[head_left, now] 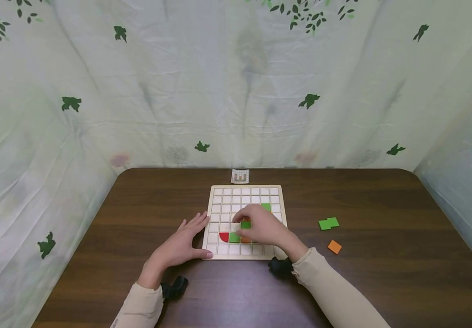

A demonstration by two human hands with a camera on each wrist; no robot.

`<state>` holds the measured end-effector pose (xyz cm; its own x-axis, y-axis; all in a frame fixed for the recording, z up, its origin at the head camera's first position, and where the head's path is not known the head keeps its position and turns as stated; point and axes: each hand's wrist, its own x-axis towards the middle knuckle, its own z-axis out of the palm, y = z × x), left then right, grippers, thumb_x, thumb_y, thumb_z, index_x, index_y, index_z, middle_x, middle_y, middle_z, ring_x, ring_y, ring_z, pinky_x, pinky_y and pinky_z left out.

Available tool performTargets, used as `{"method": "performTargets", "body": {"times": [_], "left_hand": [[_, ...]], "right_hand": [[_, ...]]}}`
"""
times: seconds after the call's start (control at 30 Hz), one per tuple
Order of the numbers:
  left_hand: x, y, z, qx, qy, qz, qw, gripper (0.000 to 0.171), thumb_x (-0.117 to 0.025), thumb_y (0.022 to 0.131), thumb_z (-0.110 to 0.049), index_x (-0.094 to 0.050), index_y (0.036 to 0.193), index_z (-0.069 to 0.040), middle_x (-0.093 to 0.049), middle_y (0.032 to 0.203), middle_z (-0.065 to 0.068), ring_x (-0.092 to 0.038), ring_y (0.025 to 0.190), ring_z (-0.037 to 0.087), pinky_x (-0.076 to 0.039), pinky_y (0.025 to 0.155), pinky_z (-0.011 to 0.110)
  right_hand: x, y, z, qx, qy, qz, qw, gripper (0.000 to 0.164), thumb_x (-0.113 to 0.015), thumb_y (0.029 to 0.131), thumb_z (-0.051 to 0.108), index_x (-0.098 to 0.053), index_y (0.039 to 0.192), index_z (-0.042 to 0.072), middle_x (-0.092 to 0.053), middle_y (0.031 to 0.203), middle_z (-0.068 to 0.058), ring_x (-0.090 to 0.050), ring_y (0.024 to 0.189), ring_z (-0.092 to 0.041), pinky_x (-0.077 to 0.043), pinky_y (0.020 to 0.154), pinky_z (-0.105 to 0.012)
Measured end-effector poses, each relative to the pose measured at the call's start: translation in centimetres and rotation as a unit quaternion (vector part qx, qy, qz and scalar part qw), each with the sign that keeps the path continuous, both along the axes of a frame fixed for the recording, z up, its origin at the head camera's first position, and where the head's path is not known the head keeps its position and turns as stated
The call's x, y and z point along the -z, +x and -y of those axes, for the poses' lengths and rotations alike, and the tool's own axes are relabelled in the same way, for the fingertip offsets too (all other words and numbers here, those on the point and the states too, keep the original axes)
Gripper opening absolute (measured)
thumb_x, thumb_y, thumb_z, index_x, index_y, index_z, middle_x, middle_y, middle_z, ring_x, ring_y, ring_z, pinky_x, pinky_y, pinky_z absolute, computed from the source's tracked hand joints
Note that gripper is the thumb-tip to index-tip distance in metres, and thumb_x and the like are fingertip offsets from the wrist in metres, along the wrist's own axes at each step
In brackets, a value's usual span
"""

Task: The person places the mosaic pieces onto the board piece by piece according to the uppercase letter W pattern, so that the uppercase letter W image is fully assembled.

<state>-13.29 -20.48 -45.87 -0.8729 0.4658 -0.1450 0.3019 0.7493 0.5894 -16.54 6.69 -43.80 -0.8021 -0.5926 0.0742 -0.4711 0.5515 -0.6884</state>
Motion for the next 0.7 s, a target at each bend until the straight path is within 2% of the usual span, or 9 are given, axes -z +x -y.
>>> {"method": "performTargets", "body": {"times": [0.2,0.43,0.6,0.7], "left_hand": [[0.0,0.0,0.0,-0.003,-0.001,0.005,1.0,0.099,-0.083,0.082,-0.04,-0.031,0.157,-0.002,-0.023,0.165,0.013,-0.014,0.153,0.034,-0.007,0.122,0.059],[0.1,0.0,0.1,-0.003,0.002,0.007,1.0,0.1,-0.083,0.081,-0.04,-0.031,0.157,-0.002,-0.023,0.165,0.012,-0.014,0.153,0.034,-0.006,0.122,0.059],[0.2,-0.1,0.1,-0.005,-0.001,0.011,0.9999,0.1,-0.084,0.081,-0.04,-0.031,0.157,-0.003,-0.023,0.165,0.012,-0.014,0.153,0.034,-0.007,0.122,0.059],[0.3,-0.2,0.1,-0.006,-0.004,0.012,0.9999,0.1,-0.084,0.081,-0.04,-0.031,0.157,-0.003,-0.022,0.165,0.011,-0.014,0.153,0.033,-0.006,0.122,0.058]], "right_hand": [[-0.3,-0.5,-3.5,0.048,-0.011,0.015,0.999,0.024,-0.078,0.087,0.018,-0.075,0.11,0.009,-0.071,0.104,-0.001,-0.061,0.096,-0.023,-0.051,0.083,-0.037],[0.0,-0.4,-7.3,0.099,-0.02,0.04,0.994,0.027,-0.078,0.088,0.019,-0.074,0.113,0.009,-0.069,0.103,-0.004,-0.058,0.089,-0.025,-0.049,0.071,-0.035],[0.6,0.1,-10.3,0.13,-0.023,0.055,0.99,0.03,-0.079,0.088,0.019,-0.072,0.115,0.009,-0.068,0.106,-0.005,-0.057,0.085,-0.021,-0.05,0.071,-0.035],[0.9,0.3,-12.0,0.139,-0.022,0.058,0.988,0.031,-0.078,0.089,0.019,-0.072,0.117,0.008,-0.069,0.111,-0.008,-0.058,0.088,-0.02,-0.05,0.073,-0.036]]}}
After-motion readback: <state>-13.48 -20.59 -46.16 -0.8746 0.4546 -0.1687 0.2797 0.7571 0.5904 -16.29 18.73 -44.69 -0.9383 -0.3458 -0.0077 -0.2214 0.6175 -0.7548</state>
